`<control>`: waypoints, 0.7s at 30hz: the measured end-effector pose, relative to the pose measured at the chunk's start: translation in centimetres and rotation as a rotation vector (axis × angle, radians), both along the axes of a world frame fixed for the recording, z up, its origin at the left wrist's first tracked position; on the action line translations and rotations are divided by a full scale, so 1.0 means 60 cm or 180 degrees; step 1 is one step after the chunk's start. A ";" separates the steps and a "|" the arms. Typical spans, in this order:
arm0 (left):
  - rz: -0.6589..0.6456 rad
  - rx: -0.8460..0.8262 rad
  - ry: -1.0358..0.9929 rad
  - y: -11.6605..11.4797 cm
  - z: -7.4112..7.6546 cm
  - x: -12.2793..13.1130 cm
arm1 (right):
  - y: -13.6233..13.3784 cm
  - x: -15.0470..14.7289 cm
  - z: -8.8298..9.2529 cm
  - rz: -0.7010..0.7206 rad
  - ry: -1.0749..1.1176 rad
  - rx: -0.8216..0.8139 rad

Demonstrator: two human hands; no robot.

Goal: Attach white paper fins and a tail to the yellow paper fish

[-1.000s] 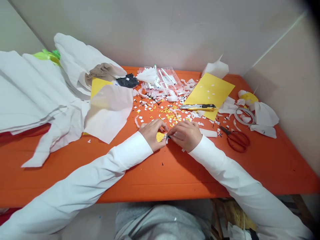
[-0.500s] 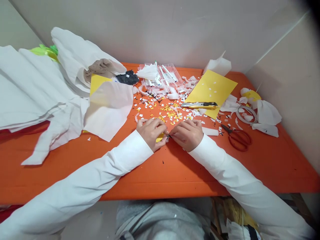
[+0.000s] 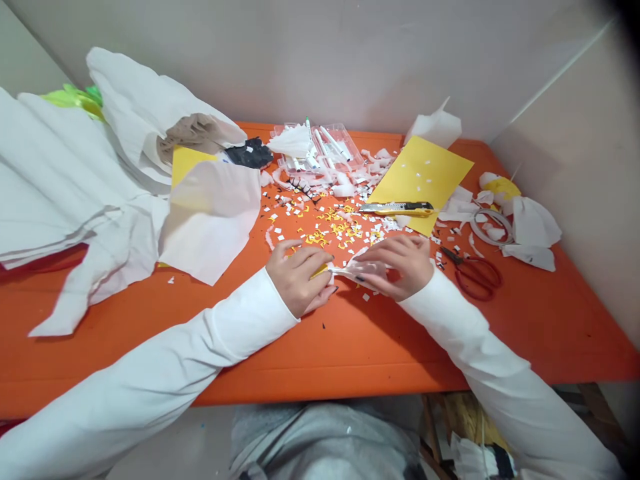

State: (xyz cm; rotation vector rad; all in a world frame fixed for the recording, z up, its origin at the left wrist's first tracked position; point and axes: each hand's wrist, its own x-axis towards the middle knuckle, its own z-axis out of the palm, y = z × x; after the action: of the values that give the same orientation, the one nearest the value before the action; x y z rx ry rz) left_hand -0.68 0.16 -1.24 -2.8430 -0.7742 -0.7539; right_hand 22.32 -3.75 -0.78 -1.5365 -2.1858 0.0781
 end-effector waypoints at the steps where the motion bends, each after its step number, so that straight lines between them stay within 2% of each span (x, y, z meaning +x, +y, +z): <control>1: -0.0094 0.0036 0.0028 0.001 0.001 -0.003 | 0.001 0.016 0.003 -0.0177 0.0062 -0.0040; 5: -0.0309 -0.0072 0.0257 0.008 -0.003 -0.016 | 0.008 0.088 0.009 -0.0887 0.0342 -0.0161; 9: -0.0083 -0.0202 0.0367 0.014 -0.013 -0.023 | 0.012 0.132 0.009 -0.1421 0.0370 -0.0108; 17: -0.0049 -0.0041 0.0034 0.015 -0.027 -0.011 | 0.011 0.141 0.010 -0.1611 0.0479 0.0019; 21: -0.0097 0.0298 -0.0265 0.021 -0.018 -0.016 | 0.008 0.134 0.013 -0.1772 0.0500 0.0012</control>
State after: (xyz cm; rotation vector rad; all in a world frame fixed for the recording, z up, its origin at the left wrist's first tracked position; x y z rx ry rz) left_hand -1.65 1.41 -2.32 -2.7613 -0.6883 -0.8934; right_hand 30.36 -3.26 0.00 -2.0020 -1.5743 0.0143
